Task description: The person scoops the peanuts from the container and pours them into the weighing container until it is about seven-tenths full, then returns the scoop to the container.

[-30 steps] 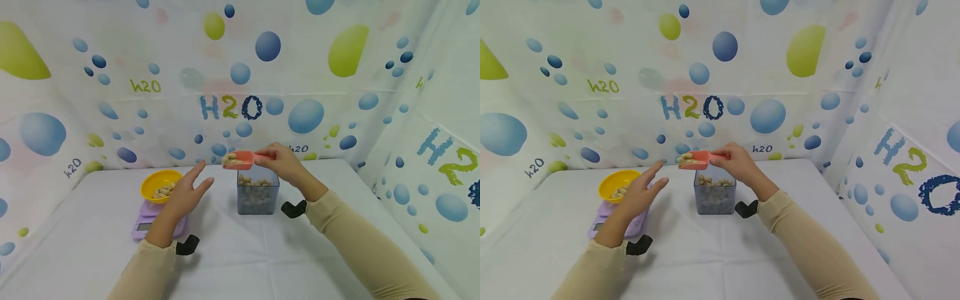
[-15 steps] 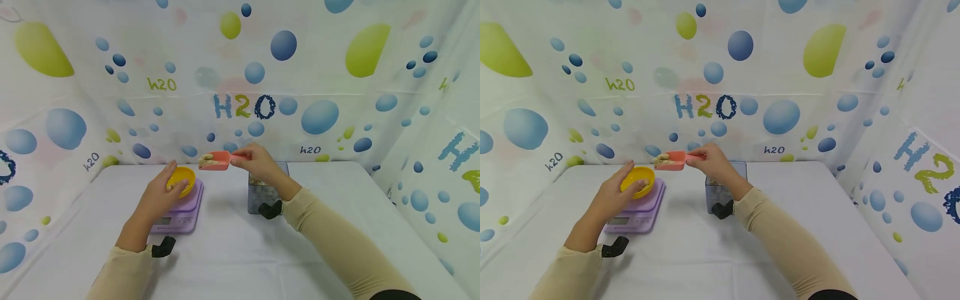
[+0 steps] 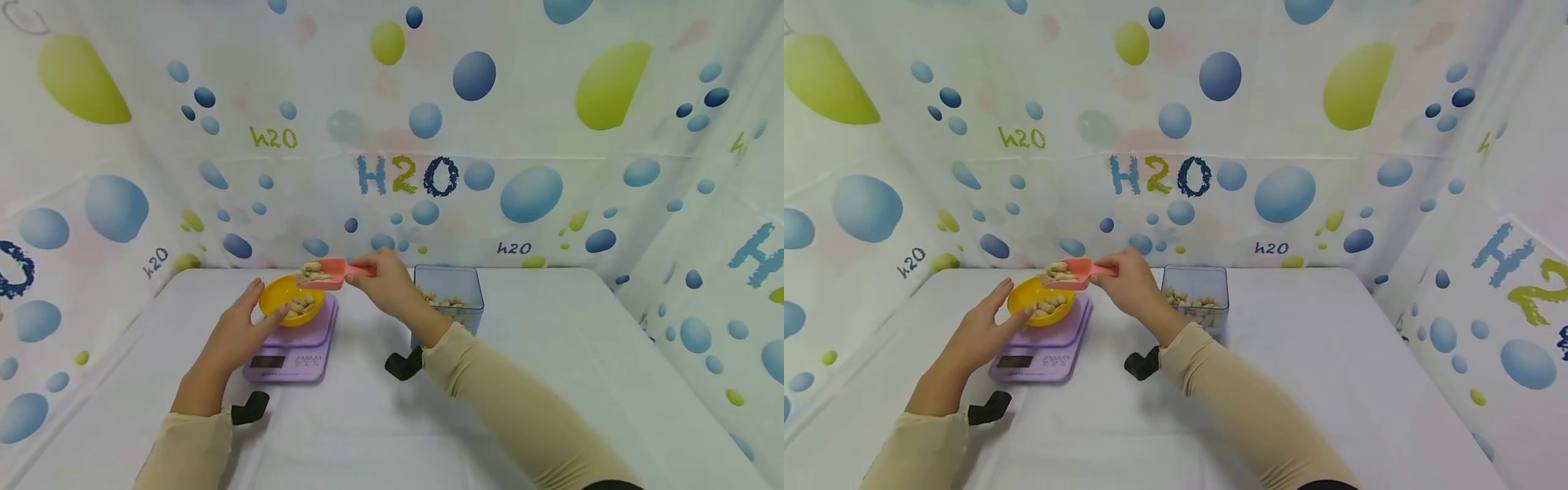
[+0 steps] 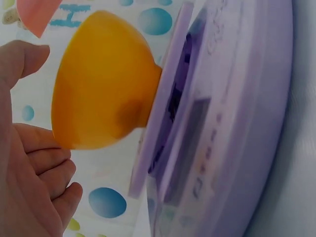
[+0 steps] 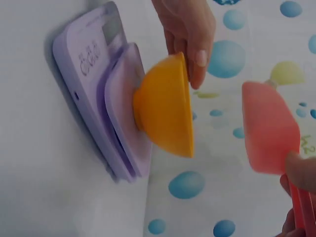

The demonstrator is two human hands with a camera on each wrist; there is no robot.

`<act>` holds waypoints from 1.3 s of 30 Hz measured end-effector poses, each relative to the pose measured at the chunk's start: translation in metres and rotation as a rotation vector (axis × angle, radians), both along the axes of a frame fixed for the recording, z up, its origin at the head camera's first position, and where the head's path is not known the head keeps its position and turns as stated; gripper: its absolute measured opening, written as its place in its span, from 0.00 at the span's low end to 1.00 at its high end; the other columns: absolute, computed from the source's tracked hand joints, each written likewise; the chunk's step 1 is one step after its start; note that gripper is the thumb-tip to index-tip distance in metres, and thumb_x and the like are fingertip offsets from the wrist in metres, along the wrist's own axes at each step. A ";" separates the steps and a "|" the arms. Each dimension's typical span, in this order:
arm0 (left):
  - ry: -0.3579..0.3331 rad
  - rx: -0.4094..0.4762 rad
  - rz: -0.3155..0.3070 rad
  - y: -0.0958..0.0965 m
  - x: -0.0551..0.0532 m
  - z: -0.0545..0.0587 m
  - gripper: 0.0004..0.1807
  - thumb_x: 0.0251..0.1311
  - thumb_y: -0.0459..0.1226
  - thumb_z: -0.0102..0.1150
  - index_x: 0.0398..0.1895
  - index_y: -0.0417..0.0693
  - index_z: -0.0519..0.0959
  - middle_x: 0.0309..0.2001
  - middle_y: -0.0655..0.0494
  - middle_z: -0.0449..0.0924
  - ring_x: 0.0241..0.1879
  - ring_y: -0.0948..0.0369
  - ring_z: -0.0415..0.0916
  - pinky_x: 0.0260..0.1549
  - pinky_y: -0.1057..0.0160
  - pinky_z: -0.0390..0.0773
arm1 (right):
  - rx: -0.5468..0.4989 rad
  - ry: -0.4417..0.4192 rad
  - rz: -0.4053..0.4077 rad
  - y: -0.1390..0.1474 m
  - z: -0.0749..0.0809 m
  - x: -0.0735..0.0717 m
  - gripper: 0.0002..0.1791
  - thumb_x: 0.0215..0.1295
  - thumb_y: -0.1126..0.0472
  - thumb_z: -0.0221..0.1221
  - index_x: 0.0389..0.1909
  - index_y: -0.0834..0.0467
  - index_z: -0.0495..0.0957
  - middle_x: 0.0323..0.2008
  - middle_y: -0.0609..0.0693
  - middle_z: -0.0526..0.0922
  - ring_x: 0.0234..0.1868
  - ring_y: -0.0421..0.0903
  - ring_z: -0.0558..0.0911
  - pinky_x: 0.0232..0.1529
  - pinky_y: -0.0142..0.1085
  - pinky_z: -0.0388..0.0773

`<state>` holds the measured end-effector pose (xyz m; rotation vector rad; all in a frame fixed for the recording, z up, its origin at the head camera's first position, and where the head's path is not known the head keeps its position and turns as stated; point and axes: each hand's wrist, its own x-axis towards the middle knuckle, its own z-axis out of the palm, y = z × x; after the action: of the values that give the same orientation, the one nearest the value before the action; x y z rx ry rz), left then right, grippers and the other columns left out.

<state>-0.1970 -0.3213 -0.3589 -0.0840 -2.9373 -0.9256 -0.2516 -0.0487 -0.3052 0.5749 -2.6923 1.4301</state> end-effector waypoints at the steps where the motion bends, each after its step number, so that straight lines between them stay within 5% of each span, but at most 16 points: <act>1: -0.013 0.000 0.000 -0.001 -0.001 0.000 0.50 0.67 0.64 0.44 0.79 0.41 0.43 0.79 0.42 0.40 0.75 0.37 0.42 0.68 0.31 0.50 | -0.001 0.011 -0.008 -0.003 -0.002 0.001 0.19 0.64 0.53 0.65 0.54 0.55 0.83 0.46 0.49 0.76 0.45 0.46 0.72 0.38 0.33 0.76; 12: -0.058 0.001 0.001 0.000 -0.005 -0.004 0.54 0.64 0.66 0.46 0.79 0.44 0.39 0.79 0.41 0.37 0.76 0.37 0.40 0.69 0.31 0.48 | 0.081 0.099 -0.121 -0.028 -0.020 0.007 0.18 0.64 0.55 0.65 0.53 0.57 0.84 0.42 0.51 0.71 0.41 0.44 0.72 0.38 0.30 0.74; 31: -0.054 0.002 0.001 0.002 -0.006 -0.005 0.52 0.65 0.64 0.47 0.79 0.44 0.40 0.79 0.41 0.38 0.76 0.37 0.41 0.68 0.31 0.49 | 0.530 0.805 -0.089 -0.040 -0.032 0.009 0.09 0.68 0.64 0.59 0.45 0.55 0.85 0.36 0.49 0.69 0.36 0.44 0.67 0.32 0.25 0.72; 39: -0.037 0.010 0.003 -0.002 -0.003 -0.008 0.53 0.65 0.65 0.48 0.79 0.43 0.40 0.79 0.40 0.39 0.76 0.37 0.41 0.69 0.32 0.49 | 0.619 1.002 -0.067 -0.038 -0.036 0.010 0.11 0.68 0.67 0.57 0.44 0.55 0.86 0.35 0.50 0.72 0.33 0.45 0.69 0.31 0.25 0.74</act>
<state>-0.2002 -0.3232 -0.3665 -0.0625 -2.9660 -0.9513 -0.2418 -0.0869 -0.3409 0.8911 -2.1691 0.1060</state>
